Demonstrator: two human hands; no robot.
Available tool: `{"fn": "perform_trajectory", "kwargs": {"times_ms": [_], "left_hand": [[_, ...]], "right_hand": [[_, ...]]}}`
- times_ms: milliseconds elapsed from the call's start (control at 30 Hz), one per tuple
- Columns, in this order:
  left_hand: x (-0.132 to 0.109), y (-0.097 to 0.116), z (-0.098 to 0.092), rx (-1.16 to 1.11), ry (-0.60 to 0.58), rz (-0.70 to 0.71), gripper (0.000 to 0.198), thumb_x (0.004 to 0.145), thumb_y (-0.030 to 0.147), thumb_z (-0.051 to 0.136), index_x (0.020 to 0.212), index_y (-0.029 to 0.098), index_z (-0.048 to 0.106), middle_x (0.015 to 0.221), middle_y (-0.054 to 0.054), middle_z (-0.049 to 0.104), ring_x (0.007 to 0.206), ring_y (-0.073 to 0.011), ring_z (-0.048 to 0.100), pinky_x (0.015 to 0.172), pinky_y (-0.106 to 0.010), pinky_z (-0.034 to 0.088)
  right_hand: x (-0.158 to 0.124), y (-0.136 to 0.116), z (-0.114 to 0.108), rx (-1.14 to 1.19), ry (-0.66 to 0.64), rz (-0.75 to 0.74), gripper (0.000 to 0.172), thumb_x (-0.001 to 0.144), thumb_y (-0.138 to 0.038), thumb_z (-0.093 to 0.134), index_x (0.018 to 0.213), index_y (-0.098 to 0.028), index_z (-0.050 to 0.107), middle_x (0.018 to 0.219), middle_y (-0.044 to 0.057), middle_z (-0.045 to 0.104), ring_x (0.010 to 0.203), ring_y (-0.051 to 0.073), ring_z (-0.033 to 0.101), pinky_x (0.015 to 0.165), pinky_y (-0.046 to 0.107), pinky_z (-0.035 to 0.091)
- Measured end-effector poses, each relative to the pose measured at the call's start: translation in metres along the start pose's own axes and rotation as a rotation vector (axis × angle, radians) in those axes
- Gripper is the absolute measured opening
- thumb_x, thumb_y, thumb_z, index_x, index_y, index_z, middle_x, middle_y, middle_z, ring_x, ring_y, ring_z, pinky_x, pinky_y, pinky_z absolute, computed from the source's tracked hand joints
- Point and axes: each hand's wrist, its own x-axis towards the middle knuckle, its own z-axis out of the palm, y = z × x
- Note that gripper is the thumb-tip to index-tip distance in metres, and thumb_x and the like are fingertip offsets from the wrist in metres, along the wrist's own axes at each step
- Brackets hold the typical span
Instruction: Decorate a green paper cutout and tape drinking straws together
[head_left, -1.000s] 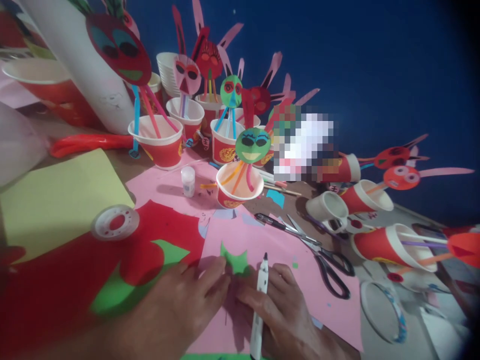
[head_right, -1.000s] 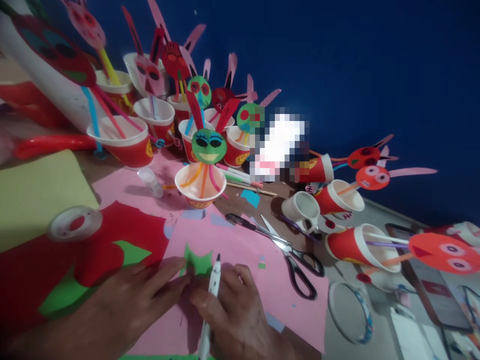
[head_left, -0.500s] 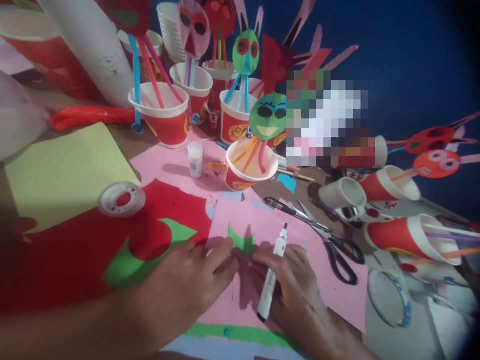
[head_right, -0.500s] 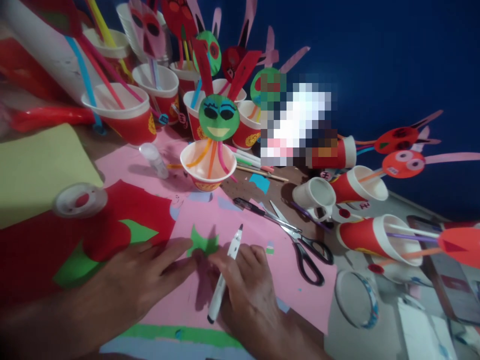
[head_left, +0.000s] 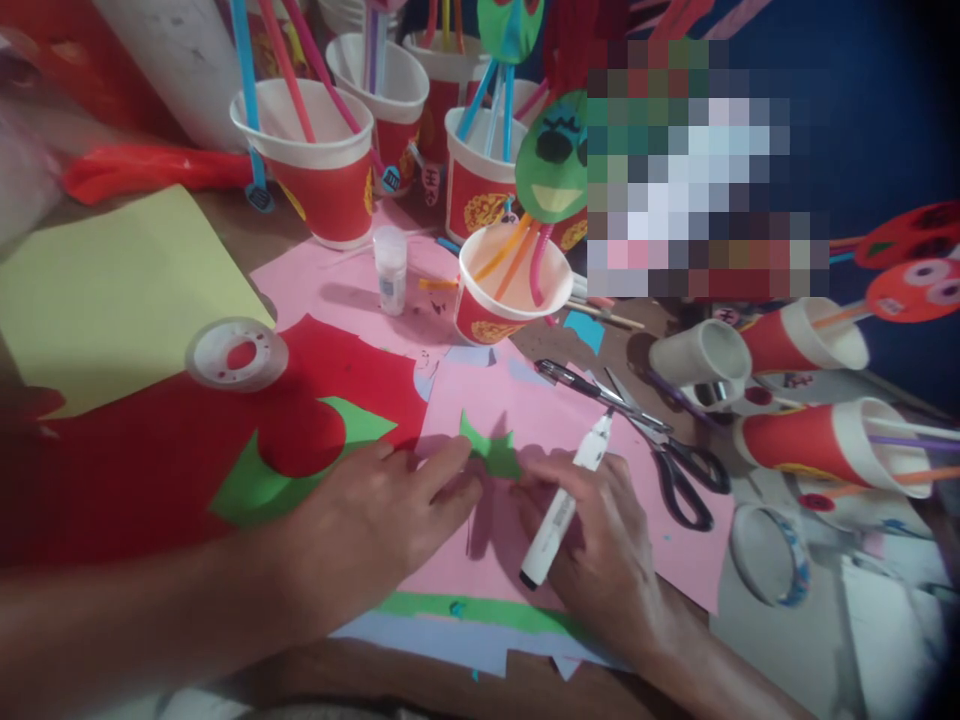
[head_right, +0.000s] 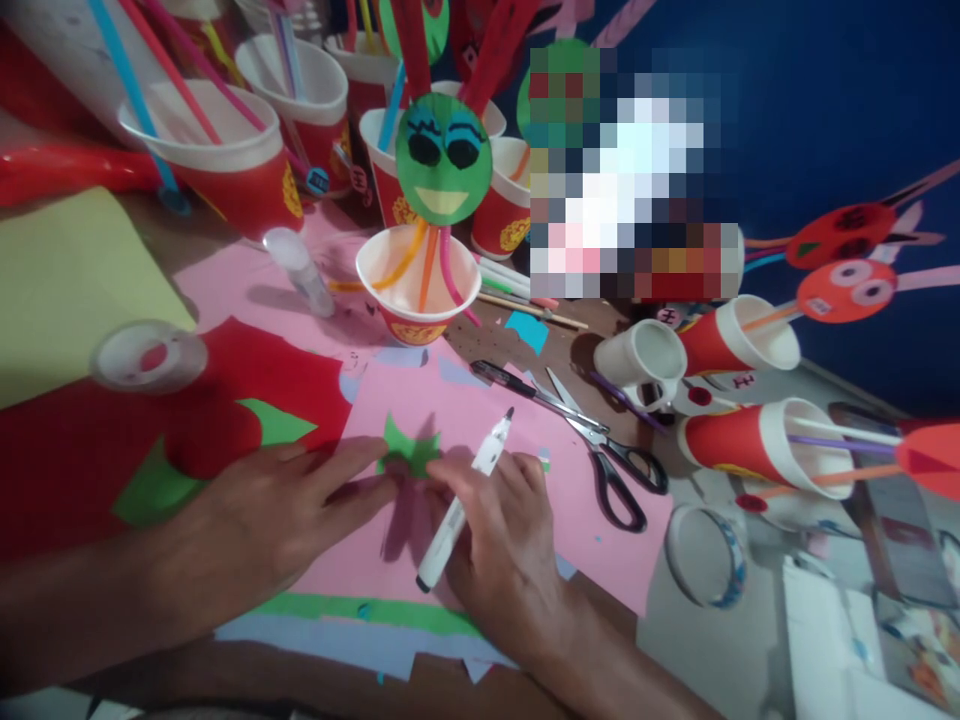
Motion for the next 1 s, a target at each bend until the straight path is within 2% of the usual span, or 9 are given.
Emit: {"fn": "perform_trajectory", "kwargs": {"times_ms": [167, 300, 467, 633, 867, 1000], "left_hand": [[-0.0005, 0.0, -0.0005, -0.02, -0.002, -0.003, 0.046, 0.076, 0.003, 0.048, 0.118, 0.021, 0.054, 0.112, -0.007, 0.059, 0.071, -0.0197, 0.063, 0.057, -0.035, 0.05], [0.0007, -0.0002, -0.0001, -0.015, 0.014, 0.001, 0.041, 0.077, 0.004, 0.049, 0.113, 0.021, 0.056, 0.11, -0.007, 0.06, 0.069, -0.0199, 0.062, 0.056, -0.035, 0.049], [0.0007, 0.0014, 0.0001, -0.014, 0.052, -0.005, 0.035, 0.076, 0.002, 0.047, 0.103, 0.019, 0.06, 0.11, -0.007, 0.062, 0.065, -0.0179, 0.061, 0.055, -0.034, 0.048], [-0.0002, 0.0022, 0.0009, -0.001, 0.049, -0.022, 0.045, 0.074, 0.001, 0.047, 0.114, 0.018, 0.056, 0.112, -0.008, 0.061, 0.069, -0.0188, 0.063, 0.058, -0.034, 0.049], [0.0005, 0.001, 0.0008, -0.01, 0.084, -0.017, 0.046, 0.071, -0.001, 0.043, 0.11, 0.019, 0.057, 0.108, -0.008, 0.062, 0.069, -0.019, 0.063, 0.055, -0.032, 0.048], [-0.0028, -0.0064, 0.0044, -0.122, 0.138, -0.025, 0.048, 0.074, -0.003, 0.039, 0.113, 0.02, 0.054, 0.114, -0.008, 0.061, 0.071, -0.0167, 0.063, 0.057, -0.03, 0.048]], "right_hand": [[0.0011, 0.0084, 0.0066, -0.069, 0.023, -0.036, 0.027, 0.079, -0.007, 0.062, 0.103, -0.018, 0.055, 0.089, 0.006, 0.071, 0.079, 0.022, 0.06, 0.073, 0.038, 0.038], [-0.002, 0.0114, 0.0061, -0.04, 0.057, -0.091, 0.033, 0.077, -0.003, 0.062, 0.106, -0.016, 0.055, 0.096, 0.009, 0.072, 0.087, 0.025, 0.061, 0.076, 0.04, 0.039], [-0.0017, 0.0072, 0.0006, 0.009, -0.017, -0.211, 0.022, 0.078, -0.005, 0.059, 0.096, -0.018, 0.059, 0.099, 0.005, 0.074, 0.088, 0.022, 0.063, 0.078, 0.041, 0.036], [0.0004, 0.0039, 0.0008, -0.04, -0.025, -0.193, 0.017, 0.08, -0.005, 0.057, 0.091, -0.017, 0.061, 0.094, 0.003, 0.075, 0.084, 0.02, 0.064, 0.074, 0.039, 0.033], [-0.001, 0.007, 0.0019, 0.011, -0.008, -0.159, 0.021, 0.077, -0.003, 0.059, 0.092, -0.017, 0.061, 0.092, 0.002, 0.075, 0.081, 0.019, 0.065, 0.076, 0.039, 0.034], [0.0007, 0.0079, 0.0027, 0.057, 0.002, -0.122, 0.024, 0.076, -0.001, 0.059, 0.093, -0.018, 0.06, 0.088, 0.003, 0.074, 0.078, 0.02, 0.065, 0.075, 0.038, 0.035]]}}
